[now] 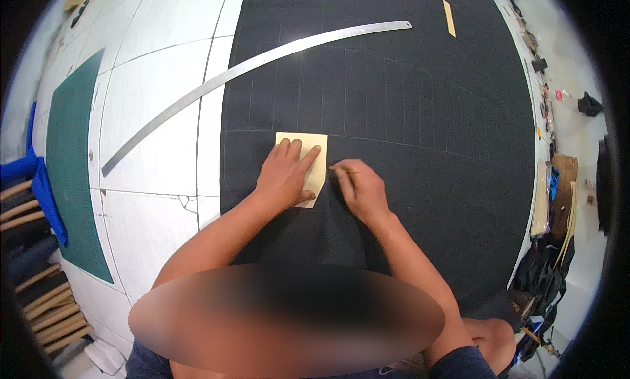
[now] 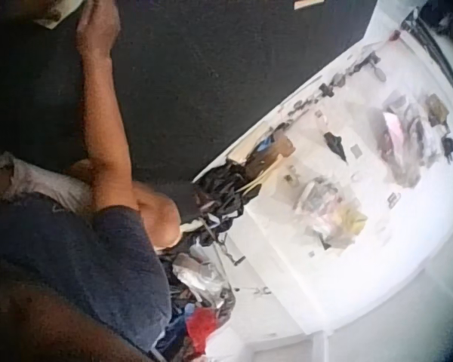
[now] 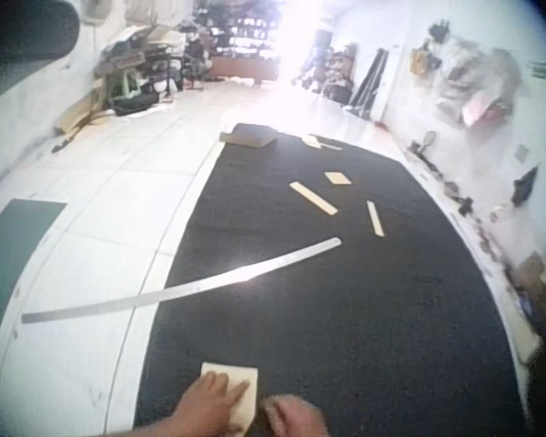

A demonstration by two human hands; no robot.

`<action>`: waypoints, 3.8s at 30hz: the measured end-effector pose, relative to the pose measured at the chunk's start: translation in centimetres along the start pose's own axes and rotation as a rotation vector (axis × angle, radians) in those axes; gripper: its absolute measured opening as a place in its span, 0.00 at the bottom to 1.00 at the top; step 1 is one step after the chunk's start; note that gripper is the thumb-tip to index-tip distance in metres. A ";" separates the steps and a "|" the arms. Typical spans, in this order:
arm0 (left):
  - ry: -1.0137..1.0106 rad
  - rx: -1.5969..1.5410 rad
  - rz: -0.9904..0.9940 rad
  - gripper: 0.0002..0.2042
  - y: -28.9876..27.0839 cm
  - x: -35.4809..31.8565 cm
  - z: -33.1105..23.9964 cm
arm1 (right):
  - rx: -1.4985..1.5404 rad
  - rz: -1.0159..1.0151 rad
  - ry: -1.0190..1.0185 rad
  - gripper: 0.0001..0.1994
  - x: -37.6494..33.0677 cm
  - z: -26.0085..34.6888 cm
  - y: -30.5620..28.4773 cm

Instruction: The person uses a pencil and a template to draw outlines onto a large piece of black fabric laid on the floor.

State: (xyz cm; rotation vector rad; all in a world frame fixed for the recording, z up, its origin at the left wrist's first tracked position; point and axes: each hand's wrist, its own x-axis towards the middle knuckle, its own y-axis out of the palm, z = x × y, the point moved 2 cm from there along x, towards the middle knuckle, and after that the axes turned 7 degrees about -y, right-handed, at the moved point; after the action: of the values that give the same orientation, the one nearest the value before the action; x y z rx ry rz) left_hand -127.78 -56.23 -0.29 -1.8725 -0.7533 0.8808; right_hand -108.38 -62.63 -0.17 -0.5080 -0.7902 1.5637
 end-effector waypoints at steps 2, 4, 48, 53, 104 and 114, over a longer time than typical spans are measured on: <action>0.004 -0.045 -0.042 0.48 0.1 -0.7 -0.2 | 0.114 -0.122 0.210 0.10 0.3 0.3 -1.1; 0.020 -0.114 -0.081 0.46 1.0 -1.6 -0.6 | 0.130 -0.136 0.230 0.12 0.7 0.8 -0.8; -0.149 -0.085 -0.185 0.16 -2.1 0.8 0.8 | -0.103 -0.228 0.080 0.24 -6.0 -9.6 -3.1; 0.030 -0.143 -0.283 0.18 0.6 2.3 -0.7 | -0.232 -0.036 0.112 0.22 -8.5 -7.1 -1.7; 0.066 -0.177 -0.310 0.27 3.8 2.6 -0.1 | -0.216 -0.081 0.172 0.04 -8.2 -5.0 0.1; 0.029 -0.237 -0.333 0.21 3.5 2.6 0.0 | -0.242 -0.070 0.174 0.04 -8.1 -5.0 0.2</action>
State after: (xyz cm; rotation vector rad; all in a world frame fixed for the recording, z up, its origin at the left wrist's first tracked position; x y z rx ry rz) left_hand -125.86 -55.61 -4.16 -1.8834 -1.1531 0.5713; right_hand -103.69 -69.58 -4.57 -0.7735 -0.8576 1.3461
